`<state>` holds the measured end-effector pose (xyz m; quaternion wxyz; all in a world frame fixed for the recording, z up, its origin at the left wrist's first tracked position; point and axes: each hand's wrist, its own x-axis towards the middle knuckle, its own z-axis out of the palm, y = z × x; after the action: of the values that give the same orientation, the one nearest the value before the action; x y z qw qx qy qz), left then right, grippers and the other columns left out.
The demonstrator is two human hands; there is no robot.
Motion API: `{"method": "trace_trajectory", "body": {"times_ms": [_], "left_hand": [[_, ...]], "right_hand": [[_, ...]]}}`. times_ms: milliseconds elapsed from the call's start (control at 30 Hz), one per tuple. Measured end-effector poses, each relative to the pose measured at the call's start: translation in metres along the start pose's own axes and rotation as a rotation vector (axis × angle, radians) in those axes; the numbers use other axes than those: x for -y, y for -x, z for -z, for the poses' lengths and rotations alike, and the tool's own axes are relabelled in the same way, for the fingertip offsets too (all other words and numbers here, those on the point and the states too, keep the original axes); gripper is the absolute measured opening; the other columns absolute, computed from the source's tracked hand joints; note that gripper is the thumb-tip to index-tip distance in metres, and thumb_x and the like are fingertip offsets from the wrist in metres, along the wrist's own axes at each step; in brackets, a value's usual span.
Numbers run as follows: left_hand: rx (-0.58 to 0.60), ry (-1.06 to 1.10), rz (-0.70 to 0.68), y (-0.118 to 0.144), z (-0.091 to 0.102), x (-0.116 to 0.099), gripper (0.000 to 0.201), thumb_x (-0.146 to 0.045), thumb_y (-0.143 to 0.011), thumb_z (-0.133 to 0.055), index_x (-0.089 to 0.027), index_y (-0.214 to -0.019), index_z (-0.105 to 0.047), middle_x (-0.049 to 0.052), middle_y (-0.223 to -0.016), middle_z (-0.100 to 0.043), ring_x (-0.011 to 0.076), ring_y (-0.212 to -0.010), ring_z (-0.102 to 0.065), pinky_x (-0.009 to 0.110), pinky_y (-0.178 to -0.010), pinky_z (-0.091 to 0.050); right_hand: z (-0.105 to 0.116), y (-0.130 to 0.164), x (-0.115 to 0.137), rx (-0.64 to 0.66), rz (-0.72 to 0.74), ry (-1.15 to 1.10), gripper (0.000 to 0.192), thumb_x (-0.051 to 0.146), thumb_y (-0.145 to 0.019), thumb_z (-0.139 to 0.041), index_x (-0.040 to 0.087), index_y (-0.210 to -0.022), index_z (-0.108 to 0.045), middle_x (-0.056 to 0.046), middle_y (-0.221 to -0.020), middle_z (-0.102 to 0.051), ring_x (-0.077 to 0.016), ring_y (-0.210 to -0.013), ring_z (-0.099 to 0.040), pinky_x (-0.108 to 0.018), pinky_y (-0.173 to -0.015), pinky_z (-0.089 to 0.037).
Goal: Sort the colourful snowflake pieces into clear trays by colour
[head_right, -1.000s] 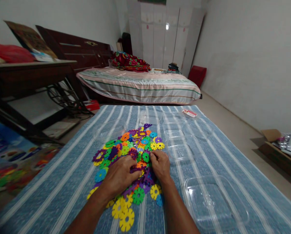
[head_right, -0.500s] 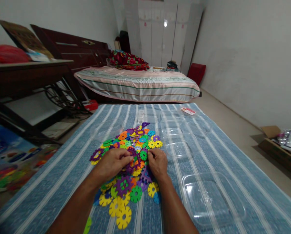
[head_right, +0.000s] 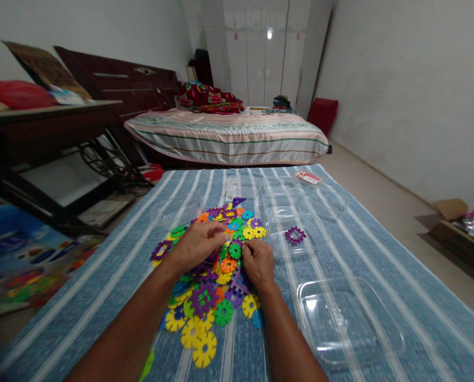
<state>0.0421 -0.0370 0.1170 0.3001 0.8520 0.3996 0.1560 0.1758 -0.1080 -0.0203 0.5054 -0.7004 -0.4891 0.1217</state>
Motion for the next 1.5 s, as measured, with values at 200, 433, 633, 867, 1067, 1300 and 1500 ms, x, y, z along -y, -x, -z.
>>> {"method": "trace_trajectory", "body": {"times_ms": [200,433,633,867,1067,1300,1500], "left_hand": [[0.145,-0.339,-0.02,0.059,0.004,0.044,0.026,-0.024,-0.071,-0.069,-0.018,-0.096,-0.068,0.006,-0.102,-0.067,0.023,-0.098,-0.06,0.032,-0.085,-0.045],[0.055,-0.419,-0.111,0.071,-0.017,0.056,0.017,-0.022,-0.084,-0.056,-0.018,-0.096,-0.068,0.009,-0.111,-0.065,0.0261,-0.105,-0.057,0.039,-0.093,-0.045],[-0.015,-0.39,-0.205,0.065,-0.021,0.066,0.025,-0.029,-0.091,-0.045,-0.019,-0.094,-0.067,0.009,-0.103,-0.068,0.0241,-0.098,-0.061,0.039,-0.091,-0.046],[-0.173,-0.281,-0.252,0.056,-0.02,0.075,0.038,-0.038,-0.094,-0.034,-0.021,-0.083,-0.066,0.007,-0.093,-0.07,0.0204,-0.091,-0.065,0.031,-0.083,-0.049],[-0.268,-0.221,-0.114,0.047,-0.003,0.064,0.04,-0.043,-0.09,-0.034,-0.021,-0.073,-0.062,0.004,-0.074,-0.067,0.0177,-0.07,-0.063,0.027,-0.065,-0.045],[-0.186,0.045,0.094,0.033,-0.002,0.034,0.037,-0.048,-0.084,-0.039,-0.021,-0.062,-0.052,-0.002,-0.049,-0.057,0.0143,-0.046,-0.056,0.024,-0.051,-0.04],[-0.008,0.371,0.148,-0.005,-0.029,-0.003,0.031,-0.04,-0.083,-0.046,-0.019,-0.06,-0.049,-0.004,-0.04,-0.052,0.0114,-0.036,-0.052,0.019,-0.041,-0.036]], "right_hand": [[-0.001,0.0,-0.002,-0.011,-0.005,0.0,0.025,0.031,-0.085,-0.05,0.019,-0.079,-0.071,-0.002,-0.077,-0.067,-0.0181,-0.077,-0.06,-0.027,-0.071,-0.041],[-0.001,0.0,-0.001,-0.009,0.0,0.003,0.023,0.029,-0.085,-0.05,0.02,-0.079,-0.071,-0.002,-0.078,-0.067,-0.0177,-0.078,-0.06,-0.027,-0.072,-0.041],[-0.002,-0.001,0.002,-0.031,0.007,0.026,0.02,0.024,-0.084,-0.053,0.02,-0.075,-0.07,-0.001,-0.074,-0.065,-0.0164,-0.075,-0.059,-0.026,-0.069,-0.039],[-0.004,-0.004,0.002,-0.048,0.014,0.009,0.019,0.022,-0.084,-0.053,0.02,-0.076,-0.07,-0.001,-0.075,-0.066,-0.0161,-0.076,-0.059,-0.026,-0.071,-0.039],[-0.005,-0.004,0.001,-0.056,0.02,0.008,0.018,0.02,-0.083,-0.055,0.019,-0.075,-0.07,-0.001,-0.074,-0.065,-0.0159,-0.074,-0.059,-0.026,-0.071,-0.038],[-0.005,-0.006,0.002,-0.051,0.009,0.021,0.018,0.02,-0.083,-0.054,0.02,-0.073,-0.069,0.0,-0.074,-0.065,-0.0157,-0.075,-0.059,-0.027,-0.073,-0.038],[-0.006,-0.006,0.005,-0.057,0.004,0.024,0.022,0.023,-0.085,-0.051,0.02,-0.068,-0.065,0.0,-0.069,-0.063,-0.0159,-0.071,-0.057,-0.027,-0.07,-0.039]]}}
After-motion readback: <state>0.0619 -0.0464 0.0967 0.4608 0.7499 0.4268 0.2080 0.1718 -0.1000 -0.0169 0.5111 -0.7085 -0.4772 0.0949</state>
